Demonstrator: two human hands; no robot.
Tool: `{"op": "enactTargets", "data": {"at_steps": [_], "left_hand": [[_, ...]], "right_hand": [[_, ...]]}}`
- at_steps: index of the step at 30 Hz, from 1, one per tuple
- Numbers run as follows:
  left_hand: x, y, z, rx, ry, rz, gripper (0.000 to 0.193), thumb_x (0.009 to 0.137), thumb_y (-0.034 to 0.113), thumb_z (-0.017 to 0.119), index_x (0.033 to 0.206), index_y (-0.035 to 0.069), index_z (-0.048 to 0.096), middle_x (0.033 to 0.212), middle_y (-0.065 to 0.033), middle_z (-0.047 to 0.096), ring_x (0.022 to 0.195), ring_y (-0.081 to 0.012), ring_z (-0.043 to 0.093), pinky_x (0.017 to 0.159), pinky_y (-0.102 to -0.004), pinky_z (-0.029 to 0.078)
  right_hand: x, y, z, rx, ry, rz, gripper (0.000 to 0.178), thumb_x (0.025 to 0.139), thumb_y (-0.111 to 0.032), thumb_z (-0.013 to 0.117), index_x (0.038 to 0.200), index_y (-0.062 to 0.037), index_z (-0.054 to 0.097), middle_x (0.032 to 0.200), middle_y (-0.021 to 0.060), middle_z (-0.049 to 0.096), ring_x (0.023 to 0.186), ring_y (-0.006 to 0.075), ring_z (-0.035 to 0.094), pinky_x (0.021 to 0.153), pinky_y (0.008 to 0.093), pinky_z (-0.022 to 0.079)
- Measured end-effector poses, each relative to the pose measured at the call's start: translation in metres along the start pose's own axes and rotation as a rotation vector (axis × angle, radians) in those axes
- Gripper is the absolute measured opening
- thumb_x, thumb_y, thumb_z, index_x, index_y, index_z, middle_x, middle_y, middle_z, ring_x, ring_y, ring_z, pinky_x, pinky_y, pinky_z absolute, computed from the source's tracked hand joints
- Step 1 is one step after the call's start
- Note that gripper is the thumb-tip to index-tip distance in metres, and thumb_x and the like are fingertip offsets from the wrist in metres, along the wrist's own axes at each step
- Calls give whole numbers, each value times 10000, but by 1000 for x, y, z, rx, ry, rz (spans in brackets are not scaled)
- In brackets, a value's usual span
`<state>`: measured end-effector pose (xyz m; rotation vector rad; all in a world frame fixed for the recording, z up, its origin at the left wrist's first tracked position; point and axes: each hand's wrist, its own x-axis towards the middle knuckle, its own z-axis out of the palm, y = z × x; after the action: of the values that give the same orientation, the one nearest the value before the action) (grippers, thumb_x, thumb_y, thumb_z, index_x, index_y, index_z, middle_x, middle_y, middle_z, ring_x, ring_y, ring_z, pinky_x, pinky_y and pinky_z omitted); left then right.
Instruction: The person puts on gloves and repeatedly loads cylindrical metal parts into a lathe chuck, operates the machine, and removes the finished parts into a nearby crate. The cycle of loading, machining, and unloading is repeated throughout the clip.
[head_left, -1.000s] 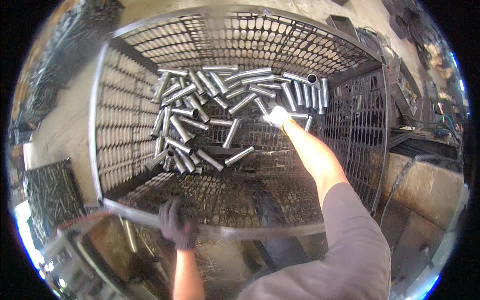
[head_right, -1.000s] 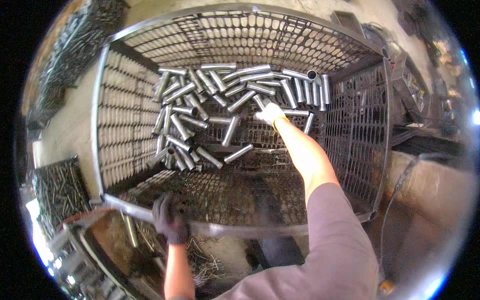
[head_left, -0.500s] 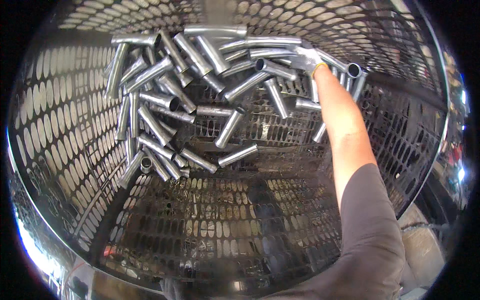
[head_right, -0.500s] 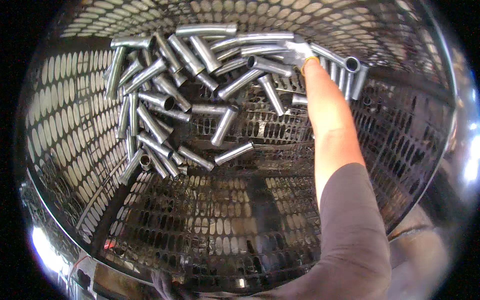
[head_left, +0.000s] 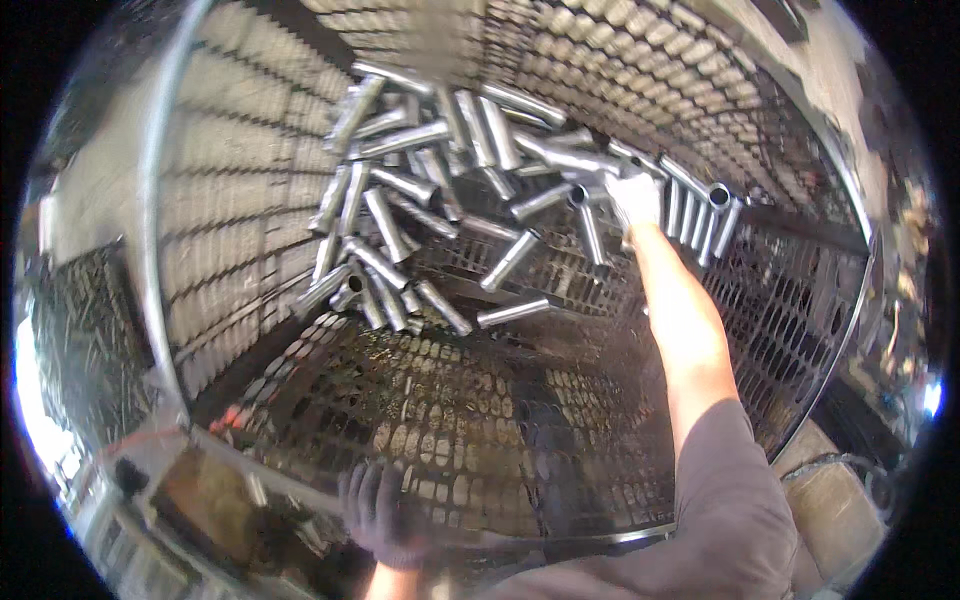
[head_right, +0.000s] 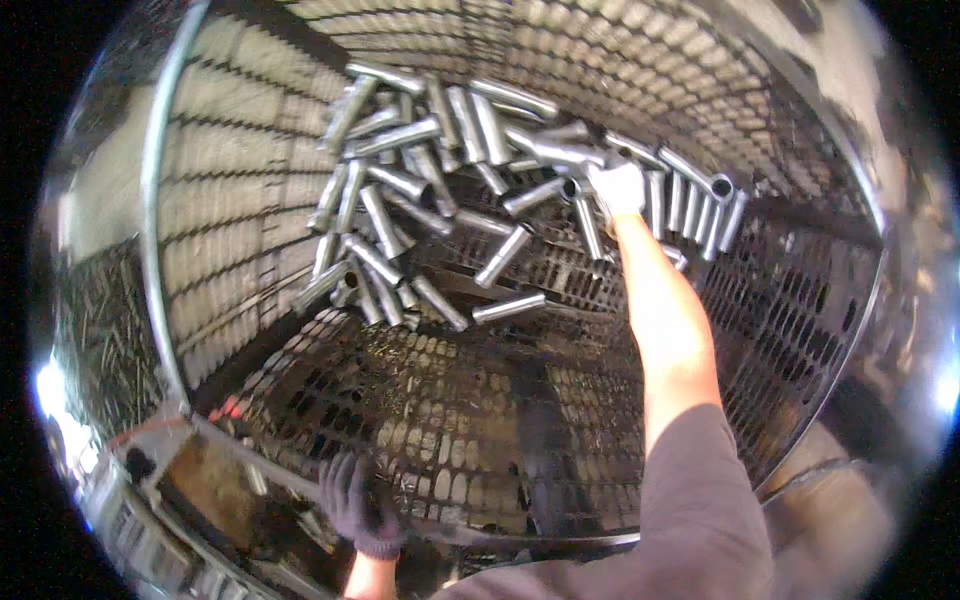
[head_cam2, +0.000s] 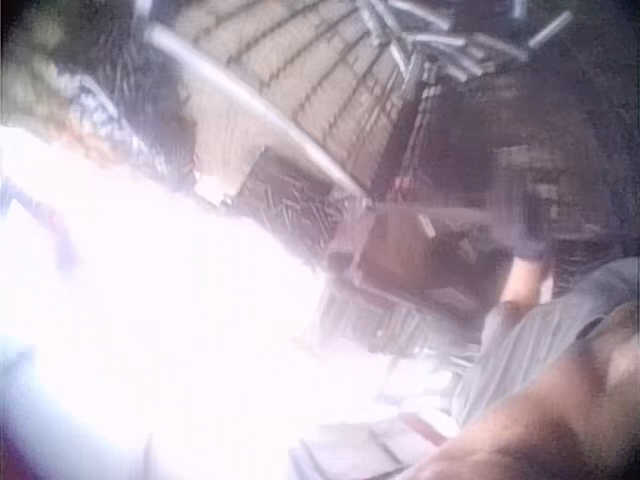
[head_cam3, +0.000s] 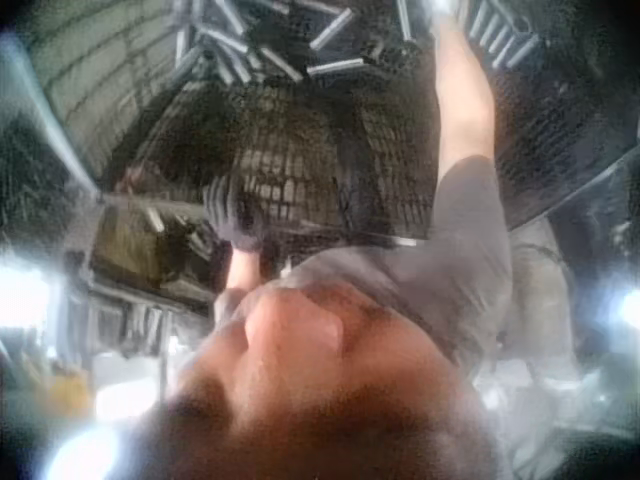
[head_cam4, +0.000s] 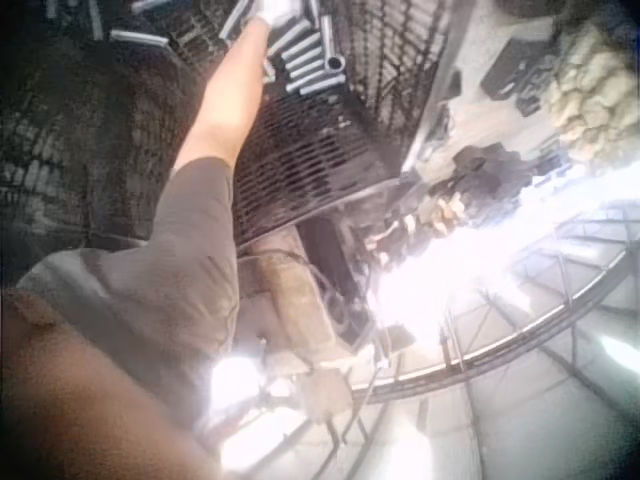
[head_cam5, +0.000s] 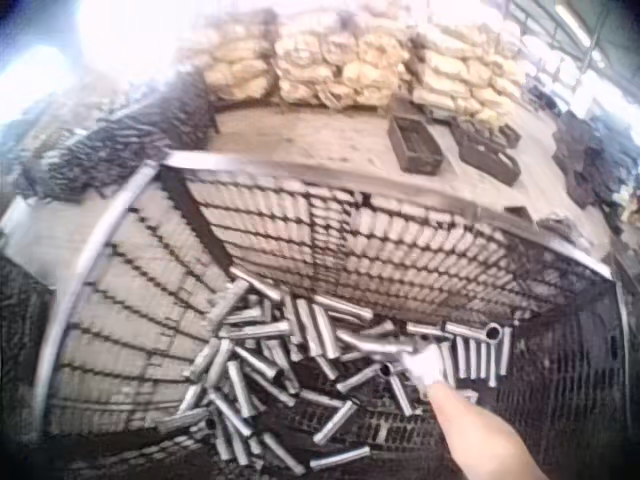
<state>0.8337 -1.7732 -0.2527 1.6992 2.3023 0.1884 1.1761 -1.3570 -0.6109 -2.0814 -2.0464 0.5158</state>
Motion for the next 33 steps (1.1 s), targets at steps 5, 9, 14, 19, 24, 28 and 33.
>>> {"op": "enactTargets", "data": {"at_steps": [5, 9, 14, 19, 24, 28, 33], "left_hand": [[-3, -7, 2, -157, 180, -37, 511, 840, 234, 796, 1306, 39, 716, 1254, -195, 741, 1225, -410, 681, 1136, -542, 489], [-23, -23, -26, -619, 172, -41, 906, 852, 408, 846, 1585, 44, 457, 1546, -236, 549, 1418, -403, 535, 1211, -509, 417], [-180, -91, -104, -1188, -256, -70, 946, 945, 495, 752, 1667, 40, 344, 1641, -220, 474, 1516, -317, 444, 1272, -431, 340], [-510, -138, -177, -1754, -38, -219, 834, 1005, 453, 712, 1614, -36, 418, 1612, -189, 494, 1464, -260, 479, 1245, -386, 360], [-830, -121, -219, -1470, 591, -892, 795, 888, 388, 850, 1532, 27, 556, 1441, -166, 630, 1329, -266, 594, 1130, -414, 487], [-983, -105, -262, -900, 869, -1242, 693, 788, 151, 906, 1424, 41, 652, 1282, -139, 743, 1174, -202, 694, 1041, -371, 555], [-1041, -154, -310, -238, 939, -1392, 666, 741, 213, 930, 1333, 58, 669, 1221, -180, 760, 1137, -350, 743, 999, -422, 581]], "right_hand": [[-108, -124, -185, -45, -11, -118, 469, 853, -347, 825, 1217, -63, 743, 1100, 190, 776, 1037, 341, 750, 917, 449, 590], [-256, -227, -332, 561, -408, -343, 475, 813, -34, 852, 1259, -11, 690, 1186, 118, 725, 1084, 246, 690, 946, 422, 564], [-472, -360, -437, 794, -823, -850, 604, 603, -116, 817, 1173, 62, 726, 1138, 132, 701, 1098, 249, 680, 959, 402, 577], [-723, -478, -462, 547, -1165, -1070, 552, 620, -143, 907, 1111, 60, 757, 1203, 154, 734, 1018, 247, 732, 911, 365, 597], [-925, -571, -484, 508, -903, -1622, 280, 660, -62, 862, 840, 4, 657, 1198, 160, 754, 1008, 238, 740, 887, 350, 603], [-1021, -665, -497, 724, -616, -1687, 252, 718, -72, 831, 836, -17, 616, 1210, 172, 747, 1012, 234, 743, 850, 352, 619], [-1124, -824, -449, 684, -229, -1899, 284, 865, -219, 775, 1091, -47, 760, 1281, 154, 725, 1088, 270, 737, 931, 417, 607]]}}
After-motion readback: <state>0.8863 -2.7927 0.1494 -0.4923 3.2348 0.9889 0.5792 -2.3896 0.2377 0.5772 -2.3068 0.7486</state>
